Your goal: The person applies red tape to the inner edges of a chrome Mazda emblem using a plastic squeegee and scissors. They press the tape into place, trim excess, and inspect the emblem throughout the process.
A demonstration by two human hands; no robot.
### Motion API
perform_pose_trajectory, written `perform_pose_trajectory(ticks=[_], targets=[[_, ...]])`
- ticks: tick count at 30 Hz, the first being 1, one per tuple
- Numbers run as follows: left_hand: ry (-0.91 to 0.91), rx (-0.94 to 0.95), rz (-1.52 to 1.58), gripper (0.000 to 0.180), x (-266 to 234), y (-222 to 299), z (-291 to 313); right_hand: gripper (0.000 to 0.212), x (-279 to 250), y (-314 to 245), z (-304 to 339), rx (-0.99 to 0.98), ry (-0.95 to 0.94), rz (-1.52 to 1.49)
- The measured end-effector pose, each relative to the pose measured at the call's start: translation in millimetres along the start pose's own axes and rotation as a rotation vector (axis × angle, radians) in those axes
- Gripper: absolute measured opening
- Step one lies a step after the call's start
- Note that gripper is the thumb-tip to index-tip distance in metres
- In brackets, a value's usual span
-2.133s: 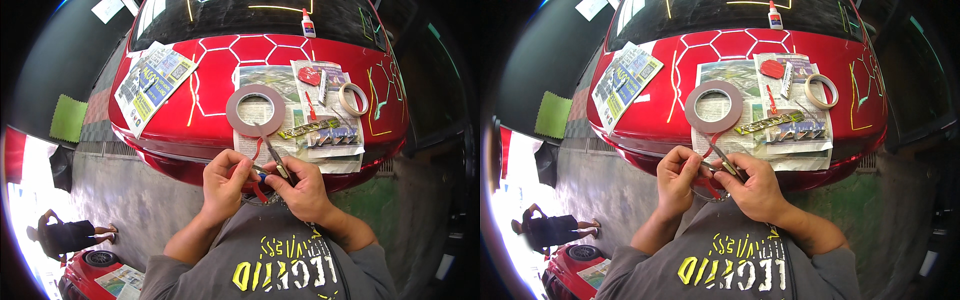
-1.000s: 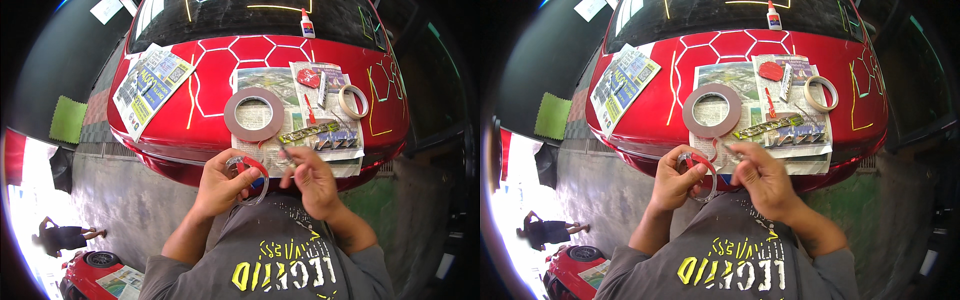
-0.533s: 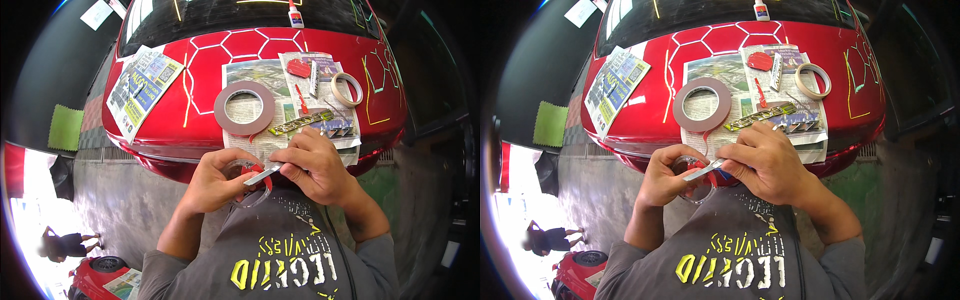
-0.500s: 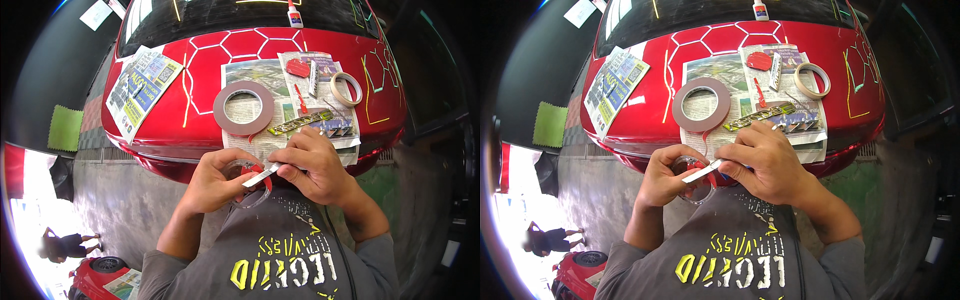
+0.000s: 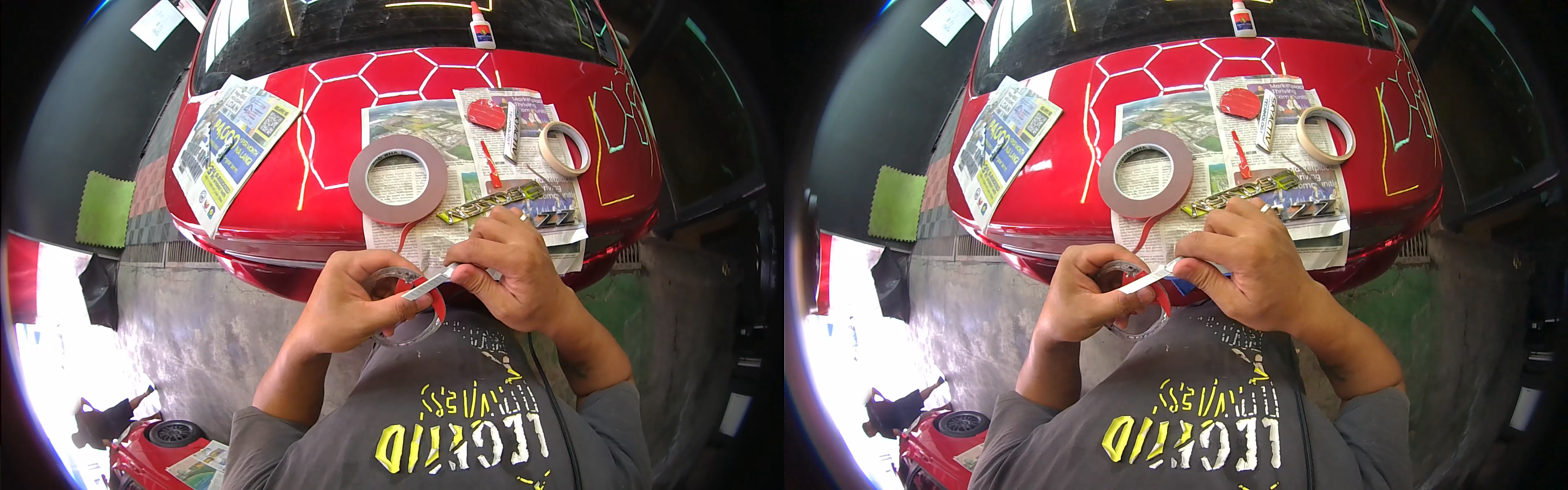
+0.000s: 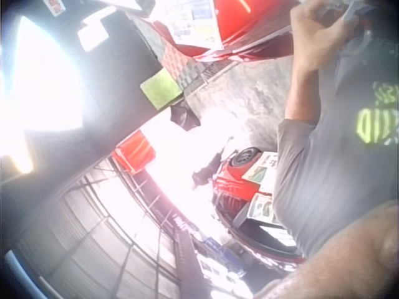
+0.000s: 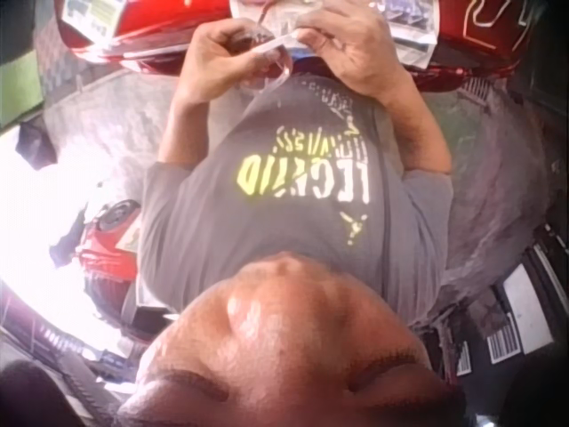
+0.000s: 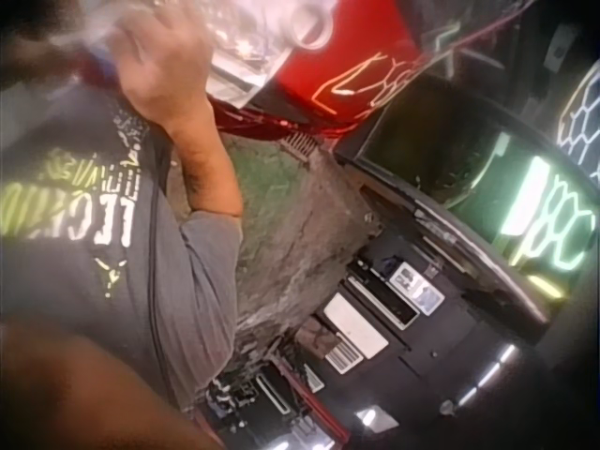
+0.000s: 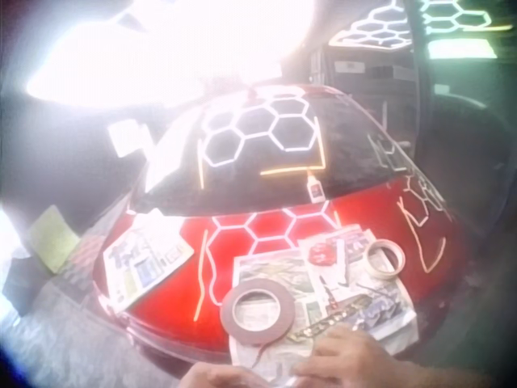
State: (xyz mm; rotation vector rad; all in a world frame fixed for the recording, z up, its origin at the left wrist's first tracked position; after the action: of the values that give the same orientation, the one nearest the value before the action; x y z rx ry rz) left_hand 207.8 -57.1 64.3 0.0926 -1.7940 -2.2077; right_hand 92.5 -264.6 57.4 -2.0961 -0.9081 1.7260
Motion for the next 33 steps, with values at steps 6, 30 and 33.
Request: perform_pose_trajectory(ticks=[6, 30, 33], targets=[[0.022, 0.031, 0.018, 0.021, 0, 4, 0, 0.021, -6, 5, -1, 0.013, 0.038, 0.013], [0.045, 0.082, -0.072, 0.020, 2, 11, -6, 0.022, -10, 16, -1, 0.116, 0.161, -0.035], [0.125, 0.098, -0.019, 0.019, 0, 8, -9, 0.024, -13, 9, 1, 0.117, 0.189, -0.138]])
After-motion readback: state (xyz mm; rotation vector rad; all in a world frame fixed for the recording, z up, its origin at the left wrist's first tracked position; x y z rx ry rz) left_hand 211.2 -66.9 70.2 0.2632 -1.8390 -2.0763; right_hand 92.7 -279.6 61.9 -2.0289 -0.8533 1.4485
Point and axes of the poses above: each hand's wrist, its own z-axis away from the middle knuckle, its own x-axis out of the palm, y = z × x, the point moved 2 cm from there along -z, towards the middle knuckle, and after that the axes turned 15 degrees about -y, right-handed, at the moved point
